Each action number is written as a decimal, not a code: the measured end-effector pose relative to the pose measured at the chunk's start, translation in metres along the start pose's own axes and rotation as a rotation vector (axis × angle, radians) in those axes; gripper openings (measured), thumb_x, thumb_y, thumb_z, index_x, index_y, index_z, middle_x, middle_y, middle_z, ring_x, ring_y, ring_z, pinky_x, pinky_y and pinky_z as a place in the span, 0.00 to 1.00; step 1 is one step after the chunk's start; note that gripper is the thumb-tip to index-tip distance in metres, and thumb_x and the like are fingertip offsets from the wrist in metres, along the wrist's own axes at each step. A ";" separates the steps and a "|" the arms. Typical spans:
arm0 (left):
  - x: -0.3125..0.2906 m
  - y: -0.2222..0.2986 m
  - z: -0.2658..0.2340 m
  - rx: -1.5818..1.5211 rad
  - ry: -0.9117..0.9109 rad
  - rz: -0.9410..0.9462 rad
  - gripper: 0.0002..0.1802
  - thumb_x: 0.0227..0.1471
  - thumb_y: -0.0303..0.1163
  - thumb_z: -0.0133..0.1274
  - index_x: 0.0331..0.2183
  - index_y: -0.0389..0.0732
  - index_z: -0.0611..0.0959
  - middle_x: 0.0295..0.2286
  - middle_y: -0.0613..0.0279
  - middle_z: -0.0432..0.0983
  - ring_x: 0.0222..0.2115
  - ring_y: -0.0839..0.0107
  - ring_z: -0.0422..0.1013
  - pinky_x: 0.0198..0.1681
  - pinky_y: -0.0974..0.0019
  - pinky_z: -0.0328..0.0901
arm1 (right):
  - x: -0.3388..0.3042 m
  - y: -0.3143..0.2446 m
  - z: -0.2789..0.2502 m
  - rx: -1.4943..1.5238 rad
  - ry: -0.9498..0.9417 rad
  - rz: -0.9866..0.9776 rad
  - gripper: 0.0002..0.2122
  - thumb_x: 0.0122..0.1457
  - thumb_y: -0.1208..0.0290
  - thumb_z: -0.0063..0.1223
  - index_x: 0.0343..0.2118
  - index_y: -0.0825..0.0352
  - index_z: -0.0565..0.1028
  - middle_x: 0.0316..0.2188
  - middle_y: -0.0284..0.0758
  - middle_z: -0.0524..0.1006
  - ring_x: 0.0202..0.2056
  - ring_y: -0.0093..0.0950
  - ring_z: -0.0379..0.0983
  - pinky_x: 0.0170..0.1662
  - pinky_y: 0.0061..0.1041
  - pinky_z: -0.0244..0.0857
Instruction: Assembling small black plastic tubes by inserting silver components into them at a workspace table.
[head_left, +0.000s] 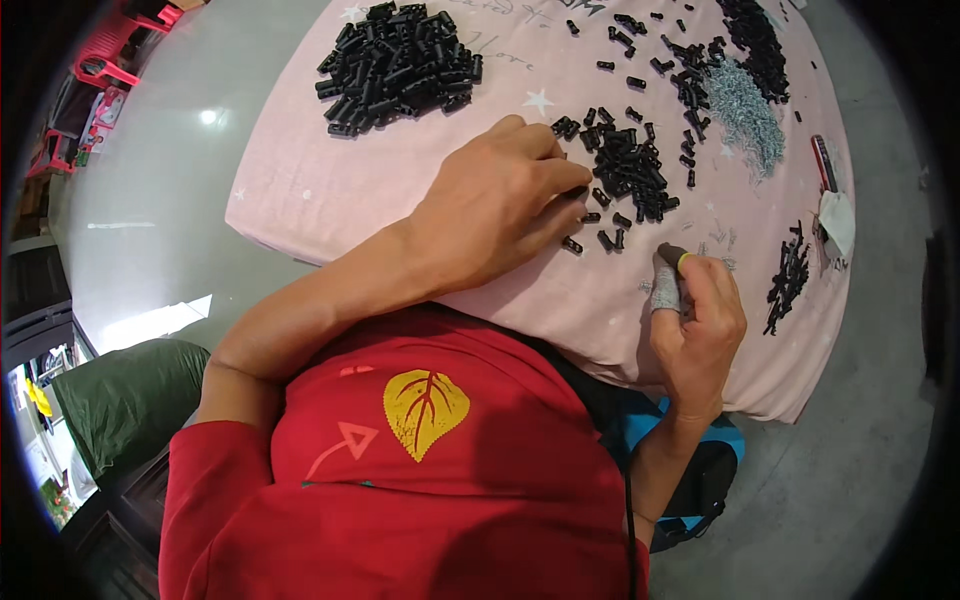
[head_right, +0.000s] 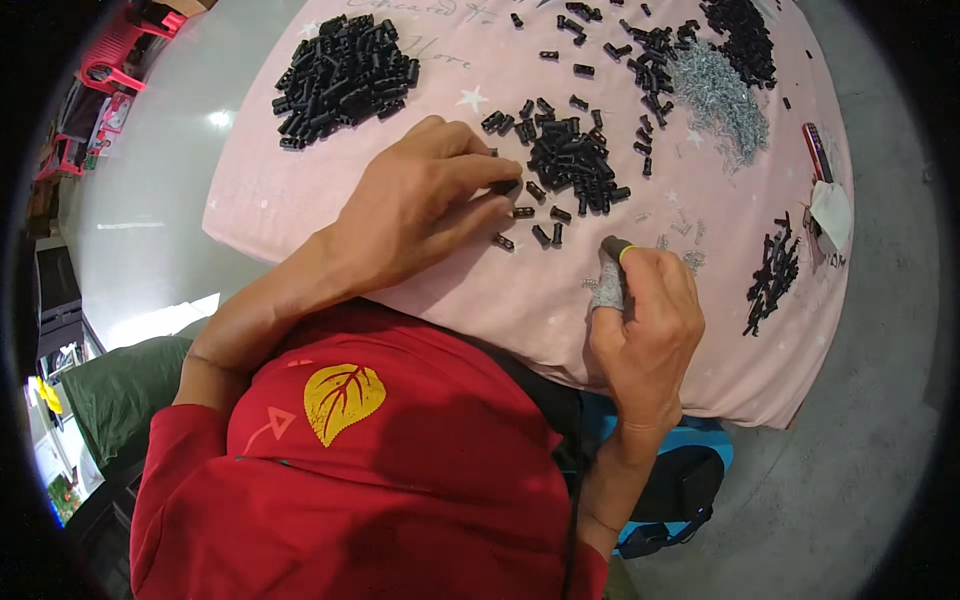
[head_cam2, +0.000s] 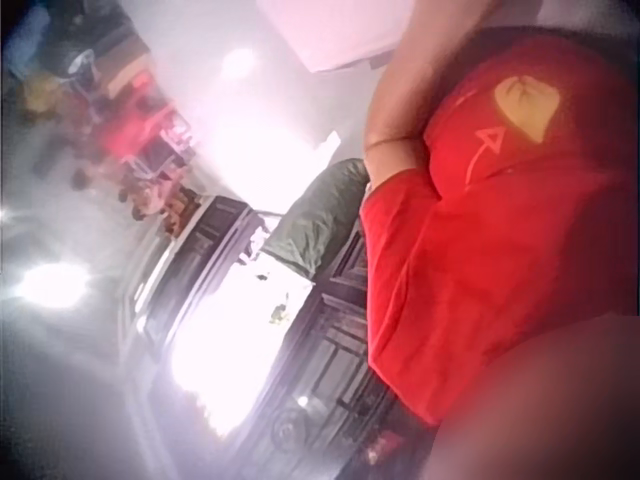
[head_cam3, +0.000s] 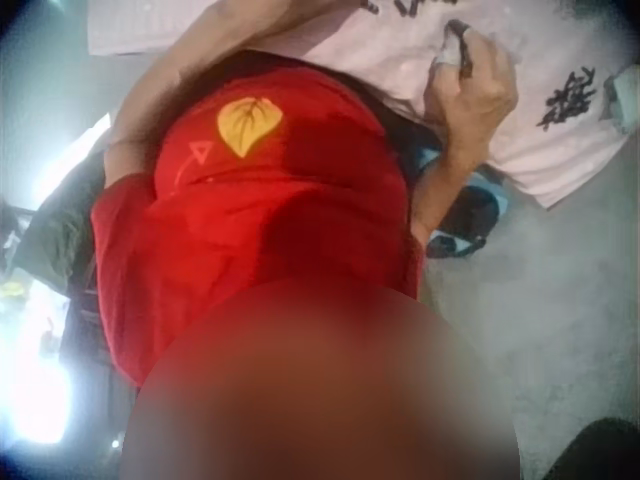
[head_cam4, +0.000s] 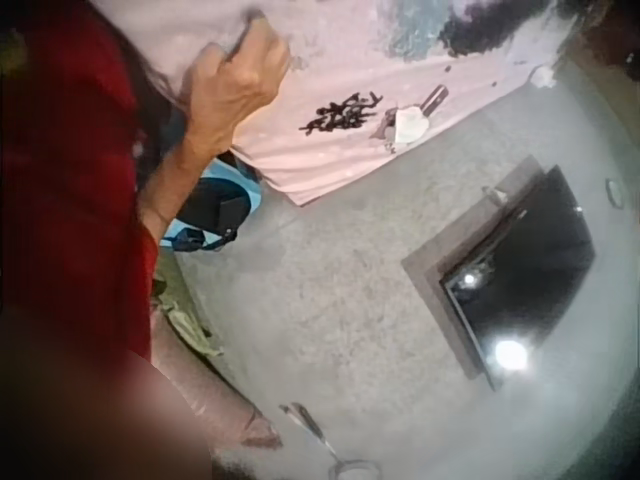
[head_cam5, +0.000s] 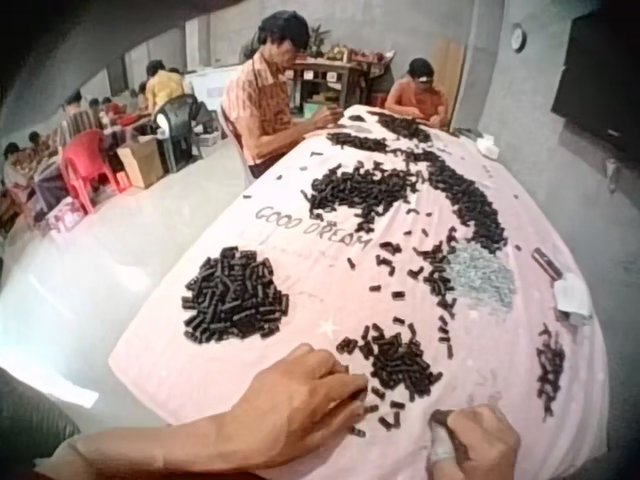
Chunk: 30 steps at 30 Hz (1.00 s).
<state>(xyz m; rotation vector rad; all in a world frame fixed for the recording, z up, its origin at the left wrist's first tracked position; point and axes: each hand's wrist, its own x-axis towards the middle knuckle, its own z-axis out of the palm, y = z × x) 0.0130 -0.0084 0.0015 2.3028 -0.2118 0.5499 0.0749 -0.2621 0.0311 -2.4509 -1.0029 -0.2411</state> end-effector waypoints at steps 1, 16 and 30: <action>0.002 0.001 0.003 0.024 -0.019 -0.011 0.14 0.51 0.27 0.64 0.43 0.40 0.87 0.33 0.55 0.77 0.35 0.57 0.74 0.38 0.60 0.70 | 0.000 -0.003 0.000 0.000 -0.003 -0.001 0.15 0.45 0.85 0.52 0.39 0.72 0.79 0.32 0.42 0.76 0.35 0.43 0.75 0.39 0.37 0.69; -0.005 -0.003 -0.005 -0.694 -0.104 -0.323 0.08 0.61 0.22 0.58 0.43 0.34 0.85 0.39 0.63 0.81 0.40 0.77 0.77 0.45 0.74 0.71 | 0.004 -0.005 0.022 0.302 0.194 0.053 0.13 0.53 0.86 0.50 0.42 0.72 0.78 0.35 0.40 0.76 0.35 0.35 0.75 0.39 0.29 0.71; -0.004 0.004 -0.010 -1.172 -0.307 -0.565 0.16 0.63 0.28 0.58 0.52 0.38 0.84 0.42 0.64 0.83 0.38 0.82 0.76 0.40 0.78 0.69 | 0.023 -0.032 0.021 0.834 0.131 0.075 0.11 0.62 0.87 0.49 0.46 0.74 0.76 0.43 0.34 0.77 0.44 0.21 0.74 0.50 0.20 0.68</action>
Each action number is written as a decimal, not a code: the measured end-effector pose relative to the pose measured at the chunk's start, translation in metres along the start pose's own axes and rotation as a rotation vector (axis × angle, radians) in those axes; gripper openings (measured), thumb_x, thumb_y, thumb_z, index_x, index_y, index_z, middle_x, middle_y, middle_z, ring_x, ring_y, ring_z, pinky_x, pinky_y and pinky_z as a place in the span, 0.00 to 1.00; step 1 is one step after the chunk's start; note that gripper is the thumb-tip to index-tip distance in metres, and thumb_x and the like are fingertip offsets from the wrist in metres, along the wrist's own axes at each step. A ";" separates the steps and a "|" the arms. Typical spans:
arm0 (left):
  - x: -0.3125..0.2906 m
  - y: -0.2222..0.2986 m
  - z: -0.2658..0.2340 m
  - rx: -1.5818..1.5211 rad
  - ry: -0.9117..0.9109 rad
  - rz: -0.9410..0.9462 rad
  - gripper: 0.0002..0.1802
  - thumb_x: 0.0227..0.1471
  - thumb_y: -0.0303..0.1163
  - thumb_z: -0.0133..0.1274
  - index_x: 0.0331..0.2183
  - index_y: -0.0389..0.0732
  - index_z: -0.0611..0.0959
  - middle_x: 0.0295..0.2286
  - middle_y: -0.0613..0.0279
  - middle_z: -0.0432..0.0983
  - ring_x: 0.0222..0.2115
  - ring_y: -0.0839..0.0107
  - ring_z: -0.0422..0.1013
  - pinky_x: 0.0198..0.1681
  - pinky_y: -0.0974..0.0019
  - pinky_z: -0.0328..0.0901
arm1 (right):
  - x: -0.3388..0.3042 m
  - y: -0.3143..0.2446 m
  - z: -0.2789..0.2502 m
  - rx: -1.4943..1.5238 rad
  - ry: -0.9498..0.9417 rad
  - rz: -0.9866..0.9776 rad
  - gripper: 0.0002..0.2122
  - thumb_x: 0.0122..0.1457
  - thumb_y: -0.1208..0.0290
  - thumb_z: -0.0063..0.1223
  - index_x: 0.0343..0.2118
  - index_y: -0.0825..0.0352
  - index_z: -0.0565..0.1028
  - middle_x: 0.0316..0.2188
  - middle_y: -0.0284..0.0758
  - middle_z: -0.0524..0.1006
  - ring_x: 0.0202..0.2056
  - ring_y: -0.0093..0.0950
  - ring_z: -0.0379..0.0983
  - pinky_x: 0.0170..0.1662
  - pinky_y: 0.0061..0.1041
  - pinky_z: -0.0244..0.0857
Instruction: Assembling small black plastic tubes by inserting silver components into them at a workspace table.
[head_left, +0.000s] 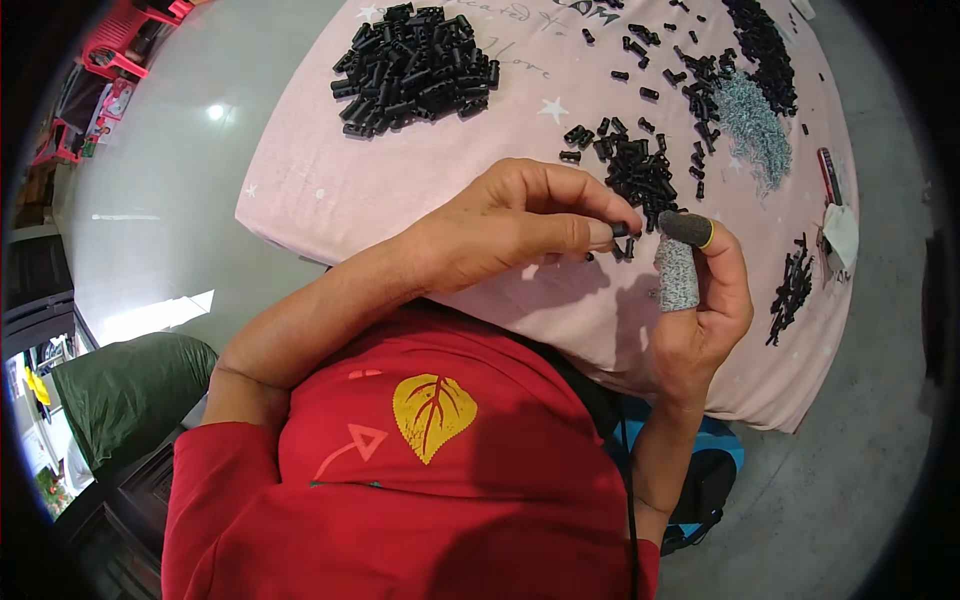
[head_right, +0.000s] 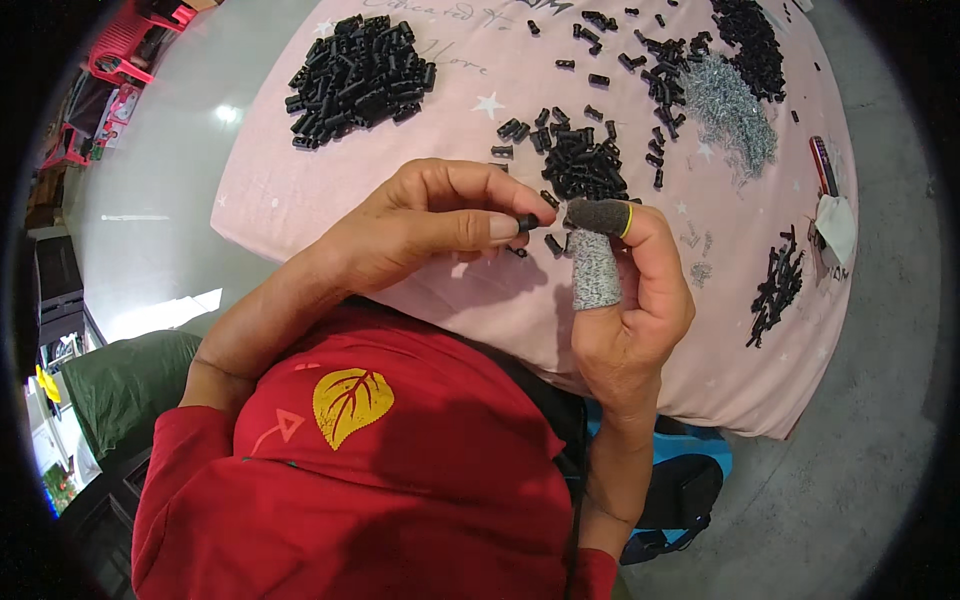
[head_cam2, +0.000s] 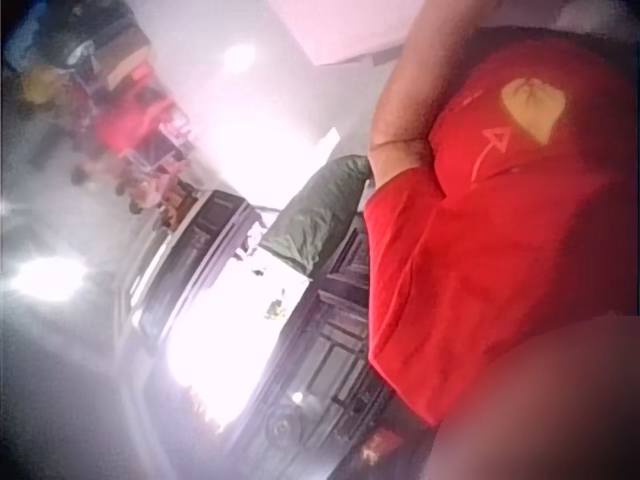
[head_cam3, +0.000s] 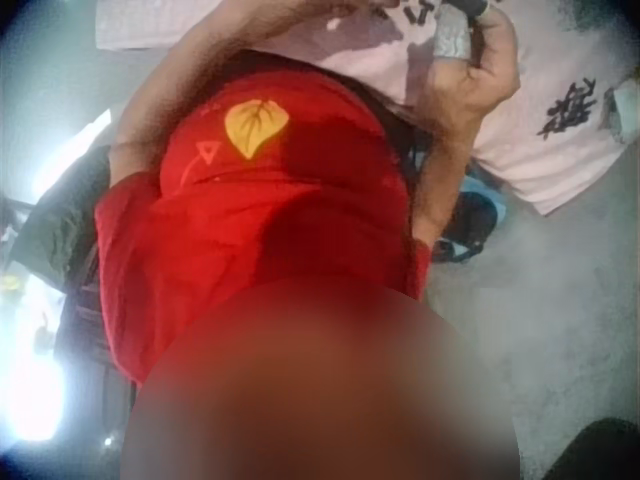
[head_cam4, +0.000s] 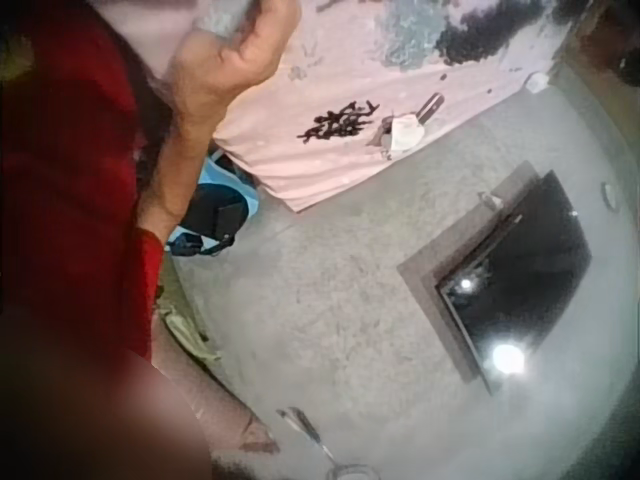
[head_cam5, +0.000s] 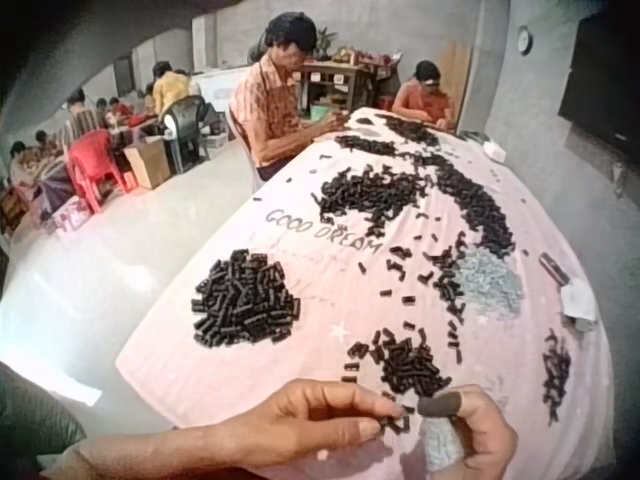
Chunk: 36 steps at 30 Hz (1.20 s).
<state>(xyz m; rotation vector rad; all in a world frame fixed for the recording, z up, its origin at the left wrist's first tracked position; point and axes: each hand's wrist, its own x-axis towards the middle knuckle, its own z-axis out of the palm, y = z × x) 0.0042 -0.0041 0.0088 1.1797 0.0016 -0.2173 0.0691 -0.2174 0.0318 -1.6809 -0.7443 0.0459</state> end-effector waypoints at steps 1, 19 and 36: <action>0.000 0.000 0.000 -0.076 -0.019 -0.030 0.17 0.62 0.30 0.58 0.52 0.39 0.84 0.40 0.65 0.83 0.35 0.83 0.75 0.37 0.79 0.67 | -0.001 -0.002 0.000 0.038 -0.006 0.032 0.11 0.63 0.87 0.49 0.47 0.74 0.76 0.44 0.33 0.77 0.46 0.21 0.74 0.52 0.20 0.67; 0.001 -0.008 0.005 -0.696 -0.090 -0.226 0.14 0.63 0.29 0.57 0.49 0.37 0.80 0.39 0.58 0.83 0.34 0.78 0.77 0.33 0.78 0.71 | -0.007 0.004 0.007 -0.017 0.040 -0.103 0.13 0.64 0.77 0.49 0.50 0.73 0.75 0.48 0.35 0.77 0.42 0.20 0.74 0.43 0.16 0.67; 0.001 -0.012 0.017 -0.903 -0.119 -0.240 0.14 0.66 0.28 0.54 0.51 0.36 0.79 0.38 0.57 0.83 0.34 0.77 0.80 0.39 0.77 0.75 | 0.000 0.003 0.008 -0.174 0.086 -0.278 0.11 0.54 0.83 0.56 0.41 0.72 0.79 0.37 0.38 0.79 0.33 0.25 0.71 0.37 0.20 0.66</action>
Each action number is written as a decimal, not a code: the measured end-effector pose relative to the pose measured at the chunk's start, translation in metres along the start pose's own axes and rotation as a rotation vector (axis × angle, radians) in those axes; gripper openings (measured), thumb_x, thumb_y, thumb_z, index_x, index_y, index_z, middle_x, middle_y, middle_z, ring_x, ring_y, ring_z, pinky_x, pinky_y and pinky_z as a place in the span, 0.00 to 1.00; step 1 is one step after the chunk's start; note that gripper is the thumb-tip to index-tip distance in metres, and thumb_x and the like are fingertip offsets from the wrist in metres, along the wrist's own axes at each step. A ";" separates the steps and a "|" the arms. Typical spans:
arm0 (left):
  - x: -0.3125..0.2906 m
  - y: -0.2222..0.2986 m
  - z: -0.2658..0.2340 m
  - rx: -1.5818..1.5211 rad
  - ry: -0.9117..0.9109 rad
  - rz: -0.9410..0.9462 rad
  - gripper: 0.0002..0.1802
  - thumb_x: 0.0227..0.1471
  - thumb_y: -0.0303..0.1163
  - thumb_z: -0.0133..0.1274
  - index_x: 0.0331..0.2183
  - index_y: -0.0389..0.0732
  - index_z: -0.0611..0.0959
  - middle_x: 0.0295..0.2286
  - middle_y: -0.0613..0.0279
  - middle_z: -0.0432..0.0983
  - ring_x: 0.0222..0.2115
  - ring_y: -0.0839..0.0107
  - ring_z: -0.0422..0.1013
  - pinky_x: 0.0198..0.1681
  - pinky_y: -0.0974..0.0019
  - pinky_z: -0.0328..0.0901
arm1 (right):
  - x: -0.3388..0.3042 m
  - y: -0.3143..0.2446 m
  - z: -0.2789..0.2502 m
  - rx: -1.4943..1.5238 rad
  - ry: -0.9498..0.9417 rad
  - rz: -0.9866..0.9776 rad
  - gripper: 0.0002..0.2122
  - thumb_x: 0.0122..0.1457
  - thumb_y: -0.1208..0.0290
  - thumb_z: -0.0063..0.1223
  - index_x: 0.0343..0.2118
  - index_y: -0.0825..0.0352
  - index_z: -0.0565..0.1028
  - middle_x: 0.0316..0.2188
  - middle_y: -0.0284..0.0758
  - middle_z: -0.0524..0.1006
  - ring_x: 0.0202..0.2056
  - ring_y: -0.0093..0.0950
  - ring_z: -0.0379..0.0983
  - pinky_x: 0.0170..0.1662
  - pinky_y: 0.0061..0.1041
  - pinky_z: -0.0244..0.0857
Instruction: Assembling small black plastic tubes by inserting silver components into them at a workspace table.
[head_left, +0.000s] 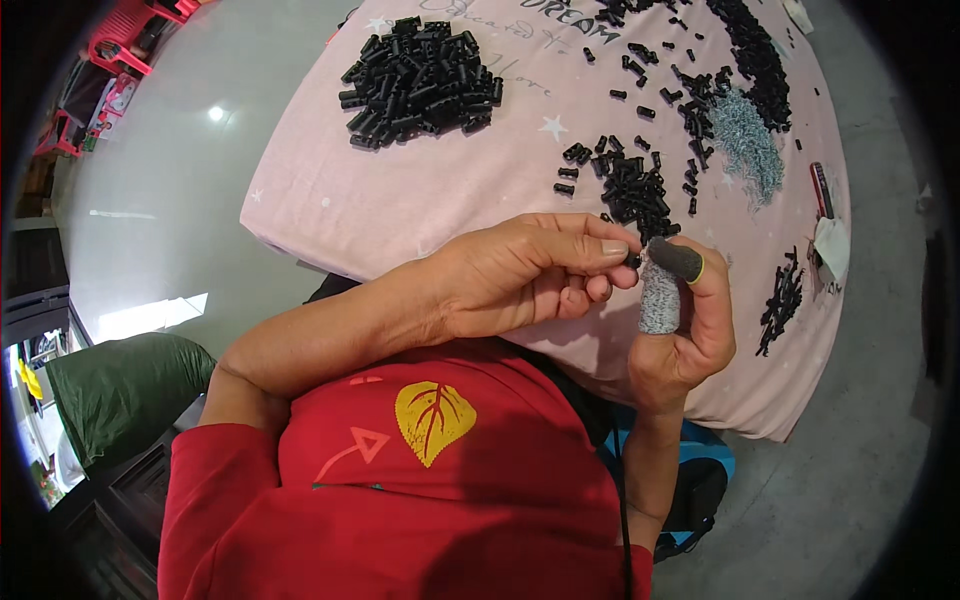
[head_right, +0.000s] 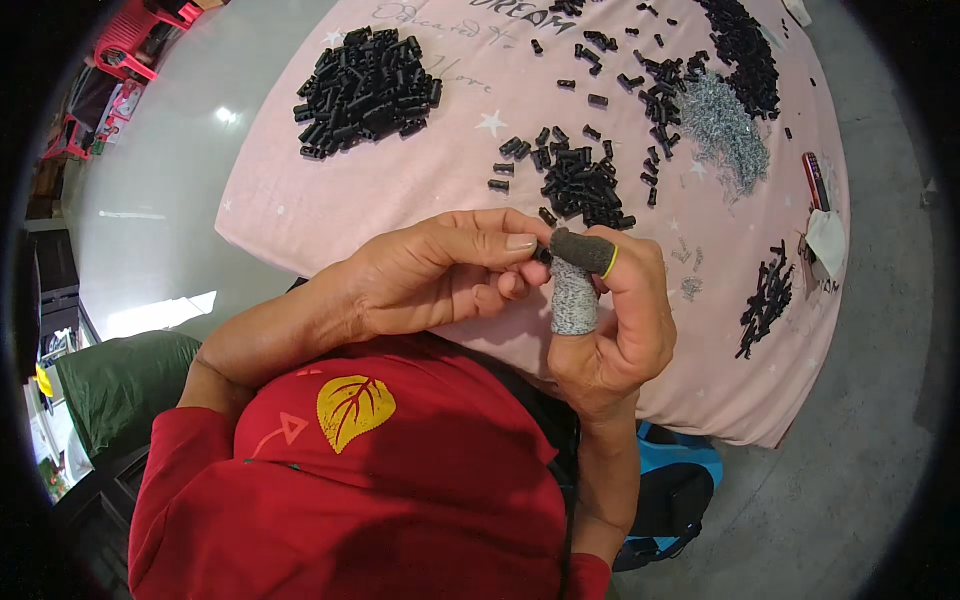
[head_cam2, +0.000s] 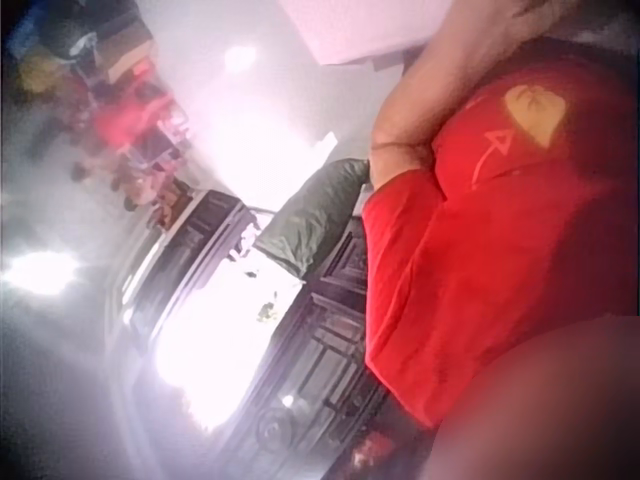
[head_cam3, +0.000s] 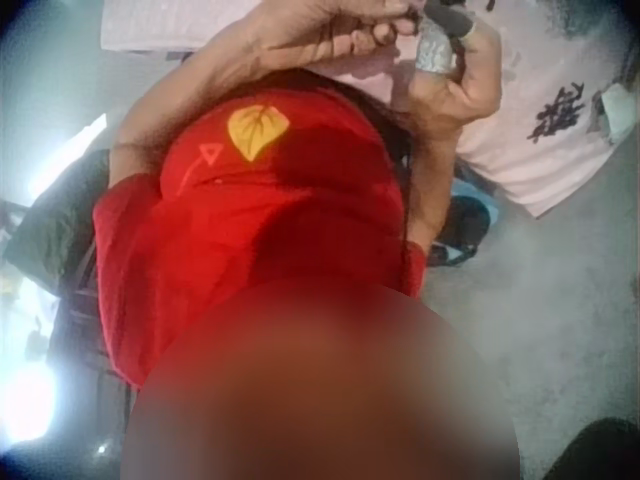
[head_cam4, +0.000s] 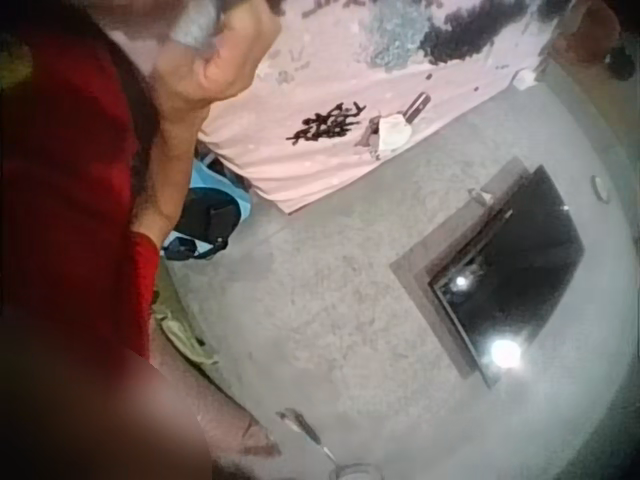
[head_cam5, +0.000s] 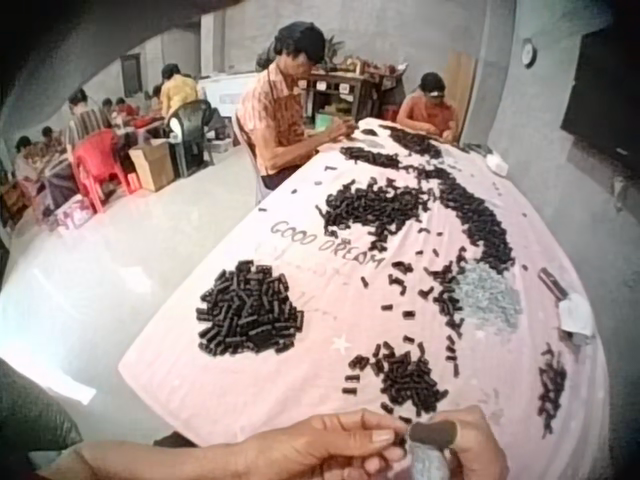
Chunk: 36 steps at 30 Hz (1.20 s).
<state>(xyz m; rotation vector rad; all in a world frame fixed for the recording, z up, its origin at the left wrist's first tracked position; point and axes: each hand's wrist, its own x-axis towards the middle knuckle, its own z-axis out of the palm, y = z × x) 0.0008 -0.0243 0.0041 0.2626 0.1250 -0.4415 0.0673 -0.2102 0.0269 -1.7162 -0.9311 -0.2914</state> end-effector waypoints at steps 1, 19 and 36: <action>-0.001 0.000 0.000 -0.003 -0.001 0.003 0.14 0.66 0.28 0.54 0.51 0.36 0.79 0.38 0.58 0.83 0.34 0.77 0.80 0.38 0.77 0.75 | 0.001 0.000 0.000 -0.049 -0.015 -0.006 0.11 0.53 0.83 0.56 0.41 0.71 0.80 0.36 0.37 0.80 0.31 0.26 0.71 0.35 0.21 0.66; 0.000 0.000 -0.002 0.284 0.074 0.048 0.10 0.63 0.29 0.58 0.46 0.38 0.83 0.35 0.59 0.84 0.30 0.80 0.76 0.30 0.78 0.68 | 0.004 -0.002 -0.005 -0.149 -0.110 -0.087 0.18 0.46 0.83 0.56 0.42 0.70 0.83 0.36 0.40 0.81 0.32 0.33 0.74 0.37 0.26 0.69; -0.021 0.032 -0.007 0.397 0.145 0.208 0.10 0.62 0.32 0.58 0.44 0.39 0.81 0.30 0.65 0.80 0.26 0.83 0.69 0.30 0.80 0.63 | 0.005 0.008 -0.029 -0.373 -0.288 0.186 0.12 0.49 0.84 0.62 0.39 0.71 0.83 0.32 0.36 0.80 0.31 0.32 0.74 0.34 0.28 0.68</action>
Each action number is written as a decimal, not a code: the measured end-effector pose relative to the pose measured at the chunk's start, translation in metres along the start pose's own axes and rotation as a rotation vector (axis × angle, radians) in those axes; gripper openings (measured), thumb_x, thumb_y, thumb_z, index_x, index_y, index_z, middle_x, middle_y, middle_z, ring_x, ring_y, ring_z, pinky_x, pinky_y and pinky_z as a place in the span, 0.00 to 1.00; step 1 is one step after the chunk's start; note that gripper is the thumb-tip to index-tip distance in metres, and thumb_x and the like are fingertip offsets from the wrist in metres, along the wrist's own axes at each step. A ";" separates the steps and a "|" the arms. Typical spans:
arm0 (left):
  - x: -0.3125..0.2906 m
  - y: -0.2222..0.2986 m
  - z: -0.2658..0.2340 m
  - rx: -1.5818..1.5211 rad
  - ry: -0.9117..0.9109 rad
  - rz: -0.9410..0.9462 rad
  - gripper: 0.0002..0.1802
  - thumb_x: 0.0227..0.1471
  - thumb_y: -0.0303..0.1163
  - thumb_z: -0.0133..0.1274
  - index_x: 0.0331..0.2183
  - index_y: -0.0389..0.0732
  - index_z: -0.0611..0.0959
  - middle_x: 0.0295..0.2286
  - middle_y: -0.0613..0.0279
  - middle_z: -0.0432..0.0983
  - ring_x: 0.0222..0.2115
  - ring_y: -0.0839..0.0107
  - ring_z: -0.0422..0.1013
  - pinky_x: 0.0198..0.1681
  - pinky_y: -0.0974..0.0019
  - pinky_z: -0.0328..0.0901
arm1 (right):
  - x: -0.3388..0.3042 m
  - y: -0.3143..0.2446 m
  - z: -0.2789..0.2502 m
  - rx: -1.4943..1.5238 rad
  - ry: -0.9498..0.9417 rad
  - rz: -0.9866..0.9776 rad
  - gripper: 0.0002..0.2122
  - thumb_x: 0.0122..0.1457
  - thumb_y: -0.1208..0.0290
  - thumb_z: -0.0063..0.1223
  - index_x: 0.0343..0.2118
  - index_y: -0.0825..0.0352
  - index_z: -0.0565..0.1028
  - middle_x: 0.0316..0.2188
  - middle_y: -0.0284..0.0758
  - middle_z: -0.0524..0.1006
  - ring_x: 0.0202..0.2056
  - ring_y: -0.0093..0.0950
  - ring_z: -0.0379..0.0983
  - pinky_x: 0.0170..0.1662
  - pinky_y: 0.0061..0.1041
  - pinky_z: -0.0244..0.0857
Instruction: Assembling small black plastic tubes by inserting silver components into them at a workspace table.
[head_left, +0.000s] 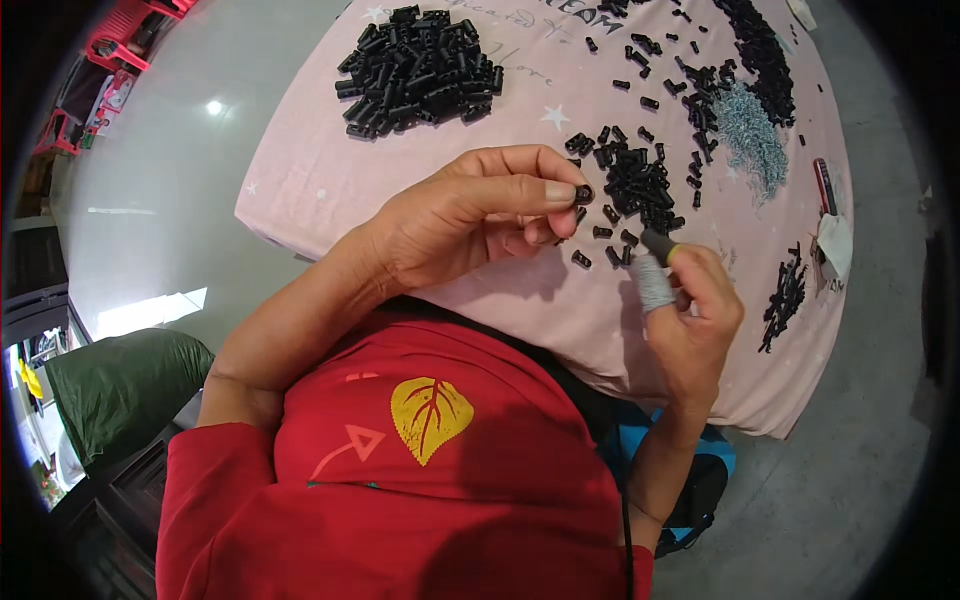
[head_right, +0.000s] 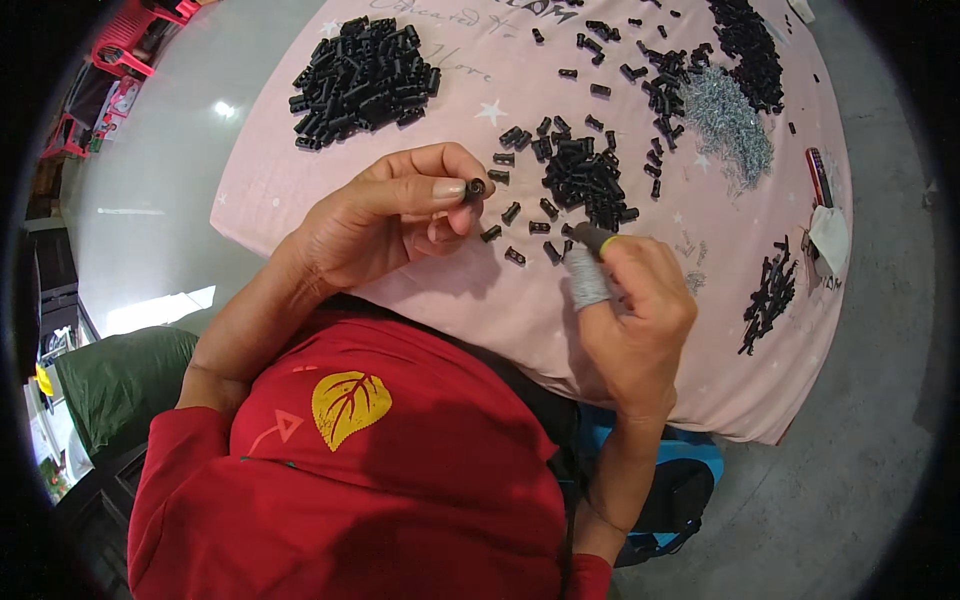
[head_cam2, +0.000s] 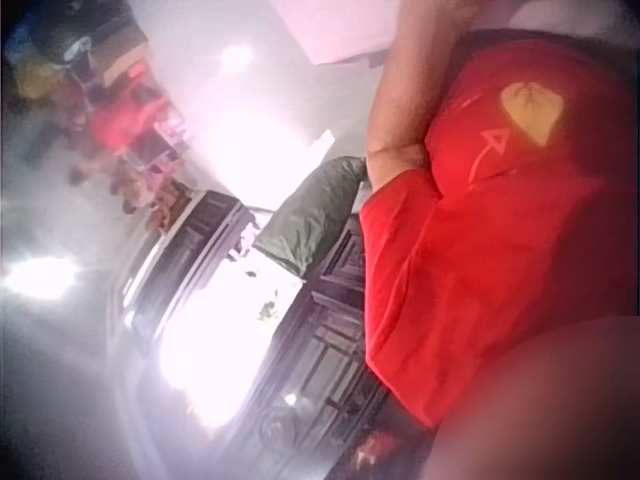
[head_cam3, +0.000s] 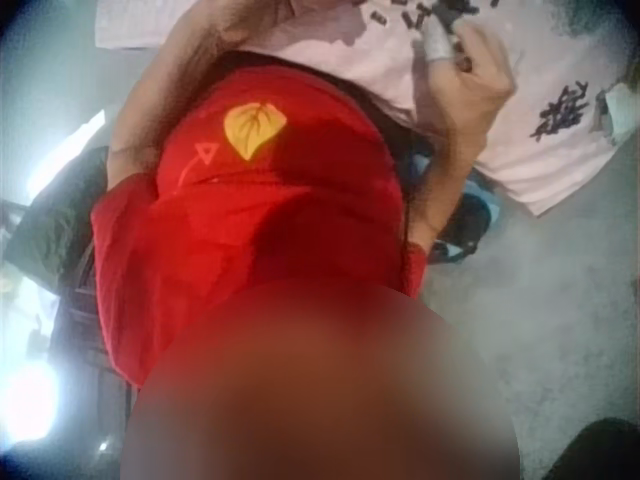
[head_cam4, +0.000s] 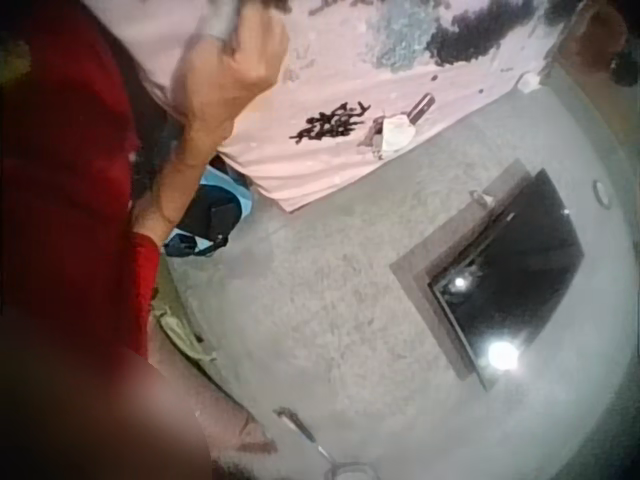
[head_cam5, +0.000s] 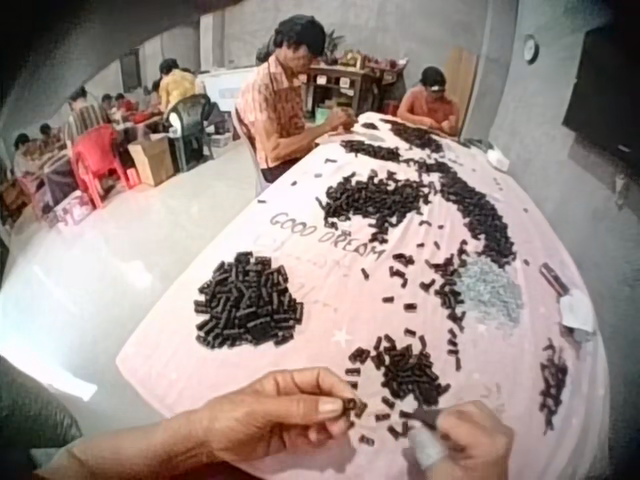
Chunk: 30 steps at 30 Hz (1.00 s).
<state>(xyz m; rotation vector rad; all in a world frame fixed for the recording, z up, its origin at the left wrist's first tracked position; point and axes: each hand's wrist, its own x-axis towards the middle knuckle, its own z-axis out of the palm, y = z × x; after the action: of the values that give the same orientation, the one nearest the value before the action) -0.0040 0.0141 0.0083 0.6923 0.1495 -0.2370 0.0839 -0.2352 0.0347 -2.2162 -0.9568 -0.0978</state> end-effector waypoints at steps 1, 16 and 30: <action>-0.001 0.000 -0.001 0.008 -0.002 -0.005 0.11 0.62 0.32 0.58 0.44 0.40 0.81 0.30 0.65 0.80 0.26 0.83 0.69 0.30 0.80 0.63 | 0.000 -0.002 0.003 -0.017 -0.045 -0.025 0.11 0.48 0.82 0.64 0.37 0.70 0.82 0.32 0.38 0.79 0.33 0.37 0.75 0.37 0.32 0.70; 0.006 -0.011 -0.008 0.049 -0.093 -0.028 0.11 0.63 0.32 0.59 0.46 0.40 0.82 0.36 0.64 0.82 0.32 0.82 0.74 0.34 0.80 0.67 | 0.000 -0.009 0.016 -0.318 -0.076 -0.242 0.13 0.45 0.84 0.58 0.37 0.69 0.77 0.37 0.38 0.75 0.38 0.41 0.73 0.38 0.40 0.69; 0.008 -0.015 -0.008 0.123 -0.161 0.002 0.12 0.63 0.32 0.59 0.46 0.38 0.82 0.41 0.60 0.84 0.35 0.79 0.76 0.37 0.77 0.67 | 0.005 -0.022 0.017 0.079 0.052 -0.149 0.09 0.53 0.82 0.61 0.38 0.70 0.79 0.32 0.39 0.79 0.29 0.34 0.74 0.32 0.29 0.68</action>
<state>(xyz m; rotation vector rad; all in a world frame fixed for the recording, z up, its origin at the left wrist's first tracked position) -0.0008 0.0065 -0.0084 0.7925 -0.0198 -0.3009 0.0694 -0.2105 0.0363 -2.0592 -1.0779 -0.1818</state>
